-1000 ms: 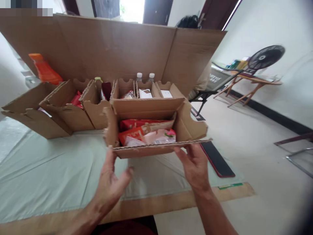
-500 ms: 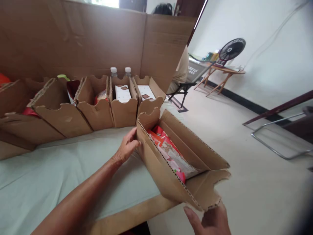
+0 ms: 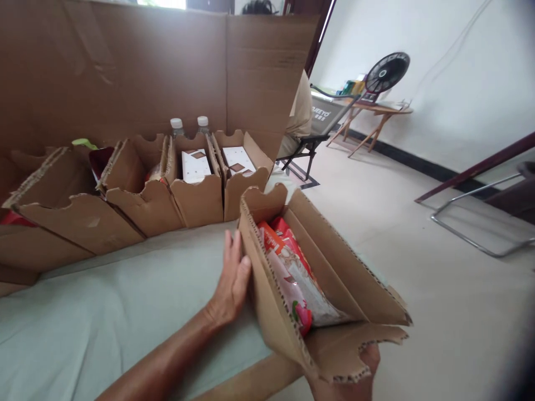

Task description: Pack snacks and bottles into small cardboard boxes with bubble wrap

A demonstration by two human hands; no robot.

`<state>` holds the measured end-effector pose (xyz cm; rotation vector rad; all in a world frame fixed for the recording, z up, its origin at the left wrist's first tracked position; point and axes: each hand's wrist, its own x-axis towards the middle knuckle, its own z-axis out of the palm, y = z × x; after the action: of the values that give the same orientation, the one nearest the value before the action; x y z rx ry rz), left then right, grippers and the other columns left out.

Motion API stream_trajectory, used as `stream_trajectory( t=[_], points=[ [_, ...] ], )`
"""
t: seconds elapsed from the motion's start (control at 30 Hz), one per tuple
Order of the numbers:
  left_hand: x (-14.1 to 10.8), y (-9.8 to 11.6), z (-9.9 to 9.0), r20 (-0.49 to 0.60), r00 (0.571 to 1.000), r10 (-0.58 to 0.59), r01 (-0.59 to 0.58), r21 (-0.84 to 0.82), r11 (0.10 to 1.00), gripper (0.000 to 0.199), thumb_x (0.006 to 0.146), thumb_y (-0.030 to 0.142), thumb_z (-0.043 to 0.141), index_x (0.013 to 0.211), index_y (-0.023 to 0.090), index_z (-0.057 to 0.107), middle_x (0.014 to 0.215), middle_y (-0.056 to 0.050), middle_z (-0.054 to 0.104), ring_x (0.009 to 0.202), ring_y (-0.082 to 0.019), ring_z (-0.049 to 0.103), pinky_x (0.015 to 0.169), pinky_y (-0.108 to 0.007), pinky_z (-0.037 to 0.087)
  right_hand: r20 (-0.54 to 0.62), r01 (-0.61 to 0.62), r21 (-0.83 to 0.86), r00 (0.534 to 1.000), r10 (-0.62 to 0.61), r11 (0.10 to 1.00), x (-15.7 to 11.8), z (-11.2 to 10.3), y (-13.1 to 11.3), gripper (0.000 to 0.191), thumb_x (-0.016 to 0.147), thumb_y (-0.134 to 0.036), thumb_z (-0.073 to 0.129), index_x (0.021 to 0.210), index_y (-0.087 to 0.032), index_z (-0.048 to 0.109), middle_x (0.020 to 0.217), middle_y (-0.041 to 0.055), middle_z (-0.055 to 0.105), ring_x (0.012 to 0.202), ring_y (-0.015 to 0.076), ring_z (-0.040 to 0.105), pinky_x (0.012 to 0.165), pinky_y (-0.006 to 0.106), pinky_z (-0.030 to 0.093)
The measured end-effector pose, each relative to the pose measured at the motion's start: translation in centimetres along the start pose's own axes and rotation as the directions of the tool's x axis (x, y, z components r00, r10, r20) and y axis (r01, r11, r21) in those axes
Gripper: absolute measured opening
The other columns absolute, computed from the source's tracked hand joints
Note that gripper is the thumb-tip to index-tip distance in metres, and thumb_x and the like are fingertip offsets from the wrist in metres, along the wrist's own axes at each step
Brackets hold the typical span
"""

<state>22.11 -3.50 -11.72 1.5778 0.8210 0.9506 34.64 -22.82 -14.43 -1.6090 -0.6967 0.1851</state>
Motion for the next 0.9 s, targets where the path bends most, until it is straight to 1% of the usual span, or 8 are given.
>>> stream_trajectory(
  t=[0.07,0.13,0.2,0.4,0.5,0.6,0.77,0.9],
  points=[
    [-1.4,0.7,1.7,0.150,0.989,-0.013,0.000,0.087,0.996,0.073,0.106,0.055,0.035,0.168,0.024,0.010,0.176,-0.004,-0.009,0.162,-0.029,-0.008,0.132,-0.054,0.001,-0.026,-0.032,0.044,0.999,0.033,0.999,1.8,0.5,0.2,0.079,0.068,-0.039,0.093,0.132,-0.023,0.050,0.119,0.0136,0.066,0.098,0.0304,0.069,0.081,0.044,0.060],
    [-2.5,1.3,3.0,0.303,0.953,0.009,-0.044,0.110,0.993,0.078,0.106,0.059,0.033,0.168,0.021,0.005,0.176,-0.007,-0.007,0.162,-0.028,-0.006,0.133,-0.053,0.004,-0.024,-0.034,0.079,0.999,0.036,0.996,4.0,1.0,0.1,0.070,0.069,-0.041,0.091,0.125,-0.024,0.053,0.119,0.0111,0.067,0.102,0.0287,0.068,0.089,0.046,0.059],
    [-2.8,1.6,3.8,0.377,0.925,0.052,-0.101,0.113,0.988,0.081,0.105,0.062,0.031,0.168,0.018,0.004,0.175,-0.010,-0.008,0.162,-0.029,-0.006,0.132,-0.054,0.005,0.005,-0.017,0.103,1.000,0.017,0.995,6.1,1.3,0.0,0.067,0.068,-0.042,0.091,0.121,-0.024,0.054,0.120,0.0096,0.067,0.108,0.0282,0.067,0.098,0.050,0.055],
    [0.1,2.6,4.2,0.411,0.898,0.157,-0.211,0.090,0.973,0.088,0.102,0.068,0.036,0.168,0.018,0.005,0.174,-0.013,-0.005,0.162,-0.031,-0.005,0.131,-0.058,0.005,0.113,-0.022,0.188,0.994,0.001,0.982,10.7,3.5,-0.1,0.059,0.073,-0.044,0.088,0.114,-0.025,0.050,0.121,0.0092,0.066,0.118,0.0279,0.064,0.107,0.052,0.050],
    [2.1,2.6,4.0,0.420,0.895,0.148,-0.205,0.094,0.974,0.092,0.100,0.070,0.038,0.168,0.016,0.008,0.174,-0.014,-0.003,0.162,-0.031,-0.002,0.131,-0.056,0.007,0.158,-0.004,0.188,0.987,-0.027,0.982,13.3,5.1,0.3,0.062,0.075,-0.046,0.087,0.120,-0.025,0.049,0.129,0.0114,0.063,0.123,0.0294,0.062,0.110,0.054,0.047],
    [2.8,1.4,4.1,0.417,0.901,0.117,-0.190,0.140,0.972,0.090,0.102,0.067,0.035,0.166,0.009,0.011,0.174,-0.018,0.002,0.162,-0.030,0.003,0.131,-0.055,0.010,0.245,0.059,0.128,0.965,-0.089,0.990,17.4,6.6,0.9,0.069,0.074,-0.048,0.086,0.127,-0.024,0.048,0.134,0.0132,0.061,0.125,0.0307,0.059,0.114,0.055,0.043],
    [1.7,-0.8,4.7,0.440,0.893,0.093,-0.233,0.276,0.932,0.075,0.105,0.053,0.034,0.163,0.007,0.024,0.170,-0.022,0.024,0.160,-0.030,0.023,0.130,-0.055,0.022,0.439,0.091,0.072,0.891,-0.113,0.993,26.2,8.7,1.6,0.076,0.066,-0.050,0.087,0.128,-0.023,0.053,0.133,0.0131,0.063,0.127,0.0335,0.056,0.117,0.055,0.037],
    [1.5,-0.8,4.8,0.425,0.903,0.068,-0.216,0.310,0.926,0.069,0.106,0.047,0.034,0.160,0.005,0.034,0.166,-0.024,0.034,0.156,-0.032,0.033,0.128,-0.055,0.028,0.601,0.072,0.101,0.790,-0.119,0.992,31.3,10.9,1.0,0.081,0.058,-0.054,0.090,0.126,-0.022,0.058,0.133,0.0125,0.066,0.129,0.0335,0.057,0.115,0.052,0.042]
  ],
)
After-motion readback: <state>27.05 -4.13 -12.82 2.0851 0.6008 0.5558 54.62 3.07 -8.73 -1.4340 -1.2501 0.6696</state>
